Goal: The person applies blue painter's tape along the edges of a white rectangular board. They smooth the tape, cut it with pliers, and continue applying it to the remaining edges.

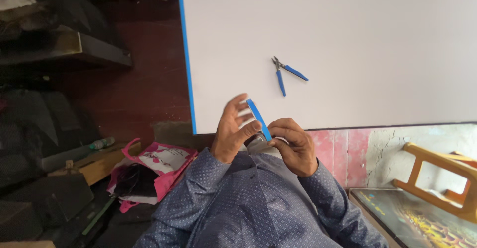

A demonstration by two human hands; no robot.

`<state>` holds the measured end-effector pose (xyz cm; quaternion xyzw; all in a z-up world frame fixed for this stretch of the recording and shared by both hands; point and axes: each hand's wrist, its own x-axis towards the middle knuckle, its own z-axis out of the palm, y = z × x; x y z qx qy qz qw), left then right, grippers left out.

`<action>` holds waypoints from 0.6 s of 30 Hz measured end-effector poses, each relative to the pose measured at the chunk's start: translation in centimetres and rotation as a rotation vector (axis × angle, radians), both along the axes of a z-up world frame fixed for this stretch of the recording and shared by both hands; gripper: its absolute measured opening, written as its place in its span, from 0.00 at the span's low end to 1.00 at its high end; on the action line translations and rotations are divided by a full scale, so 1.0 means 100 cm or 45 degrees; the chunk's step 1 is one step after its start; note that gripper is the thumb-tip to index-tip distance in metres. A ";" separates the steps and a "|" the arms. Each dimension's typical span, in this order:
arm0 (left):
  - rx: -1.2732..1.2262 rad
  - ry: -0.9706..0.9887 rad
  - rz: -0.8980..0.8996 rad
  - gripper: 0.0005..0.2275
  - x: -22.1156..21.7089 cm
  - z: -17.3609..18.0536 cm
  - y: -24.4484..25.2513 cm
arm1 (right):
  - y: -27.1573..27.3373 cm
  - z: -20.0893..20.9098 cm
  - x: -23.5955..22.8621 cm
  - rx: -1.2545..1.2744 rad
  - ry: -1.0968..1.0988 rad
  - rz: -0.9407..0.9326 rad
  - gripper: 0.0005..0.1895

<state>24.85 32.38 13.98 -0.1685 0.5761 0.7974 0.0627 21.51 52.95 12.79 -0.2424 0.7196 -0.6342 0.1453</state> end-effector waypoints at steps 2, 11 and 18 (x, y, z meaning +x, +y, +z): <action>0.066 -0.011 -0.001 0.46 0.000 0.007 -0.001 | -0.005 0.000 0.001 -0.002 0.070 0.029 0.11; -0.896 0.520 -0.082 0.46 0.018 0.031 -0.024 | -0.020 0.015 0.002 -0.160 -0.403 0.057 0.13; -0.993 0.542 -0.113 0.48 0.023 0.032 -0.037 | -0.044 0.021 0.009 -0.083 -0.568 -0.021 0.14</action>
